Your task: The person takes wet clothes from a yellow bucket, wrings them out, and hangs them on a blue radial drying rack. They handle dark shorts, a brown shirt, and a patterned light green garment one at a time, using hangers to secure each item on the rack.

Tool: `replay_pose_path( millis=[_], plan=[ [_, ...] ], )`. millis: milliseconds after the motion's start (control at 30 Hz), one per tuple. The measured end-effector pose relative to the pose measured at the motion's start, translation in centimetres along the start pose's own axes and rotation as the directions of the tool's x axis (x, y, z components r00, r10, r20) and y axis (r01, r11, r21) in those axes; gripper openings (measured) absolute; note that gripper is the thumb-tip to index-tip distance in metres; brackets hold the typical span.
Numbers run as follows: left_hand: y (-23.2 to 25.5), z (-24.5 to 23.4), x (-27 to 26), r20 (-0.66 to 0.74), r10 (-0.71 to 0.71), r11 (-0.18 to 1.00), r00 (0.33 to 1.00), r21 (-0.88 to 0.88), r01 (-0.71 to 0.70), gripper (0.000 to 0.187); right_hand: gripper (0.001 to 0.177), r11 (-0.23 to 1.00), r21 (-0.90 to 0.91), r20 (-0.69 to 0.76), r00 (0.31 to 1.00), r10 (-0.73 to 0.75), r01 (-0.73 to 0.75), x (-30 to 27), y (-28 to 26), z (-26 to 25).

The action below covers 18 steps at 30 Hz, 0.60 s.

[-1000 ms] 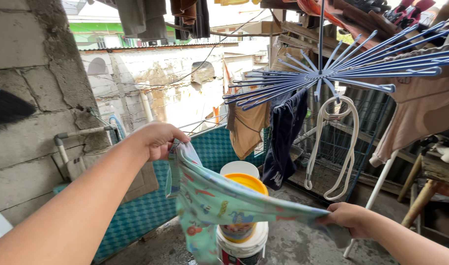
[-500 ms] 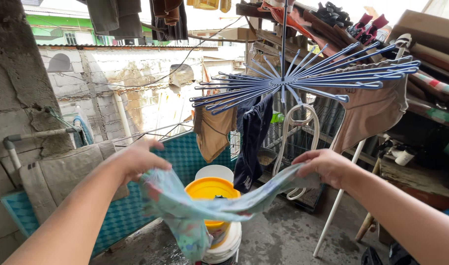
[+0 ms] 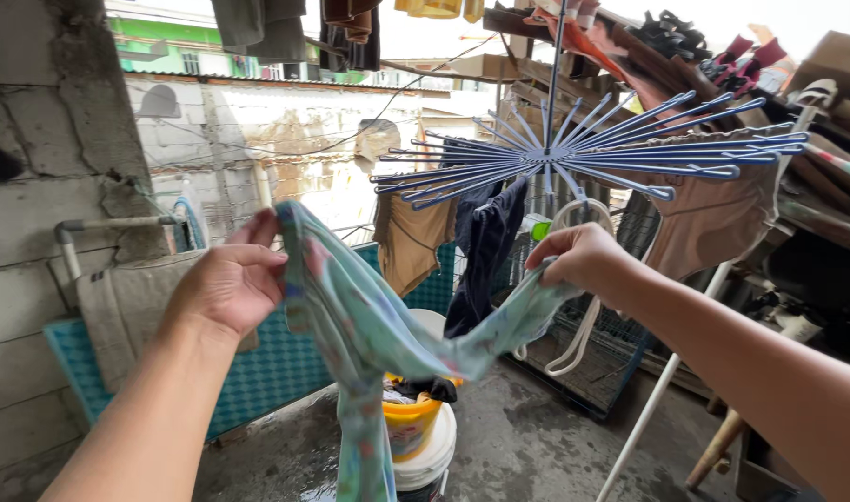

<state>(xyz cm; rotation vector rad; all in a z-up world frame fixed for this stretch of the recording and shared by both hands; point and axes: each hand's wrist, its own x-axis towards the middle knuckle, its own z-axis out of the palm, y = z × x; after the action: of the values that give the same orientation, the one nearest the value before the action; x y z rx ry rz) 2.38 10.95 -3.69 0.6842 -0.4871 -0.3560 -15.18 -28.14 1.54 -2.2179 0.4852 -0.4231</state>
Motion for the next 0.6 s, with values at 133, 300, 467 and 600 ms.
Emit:
replay_pose_path(
  millis=[133, 300, 467, 600],
  plan=[
    [2.9, -0.2, -1.1, -0.112, 0.116, 0.934, 0.987, 0.35, -0.07, 0.103, 0.033, 0.977, 0.204, 0.091, 0.995, 0.042, -0.06, 2.5, -1.7, -0.3],
    [4.8, -5.1, -0.3, -0.423, 0.181, 0.887, 0.888, 0.459, 0.038, 0.081, 0.037, 0.879, 0.456, 0.265, 0.964, 0.014, -0.138, 7.6, -2.9, 1.2],
    [6.3, -16.0, 2.4, -0.524, 0.179, 0.983, 0.833, 0.133, -0.127, 0.041, 0.036, 0.758, 0.624, 0.337, 0.94, -0.044, -0.188, 12.2, -4.8, 3.7],
    [8.1, -22.4, 4.2, -0.64, 0.107, 0.98, 0.761, -0.063, -0.19, 0.026, 0.029, 0.838, 0.538, 0.264, 0.963, -0.062, -0.094, 15.5, -6.8, 5.3]
  ],
)
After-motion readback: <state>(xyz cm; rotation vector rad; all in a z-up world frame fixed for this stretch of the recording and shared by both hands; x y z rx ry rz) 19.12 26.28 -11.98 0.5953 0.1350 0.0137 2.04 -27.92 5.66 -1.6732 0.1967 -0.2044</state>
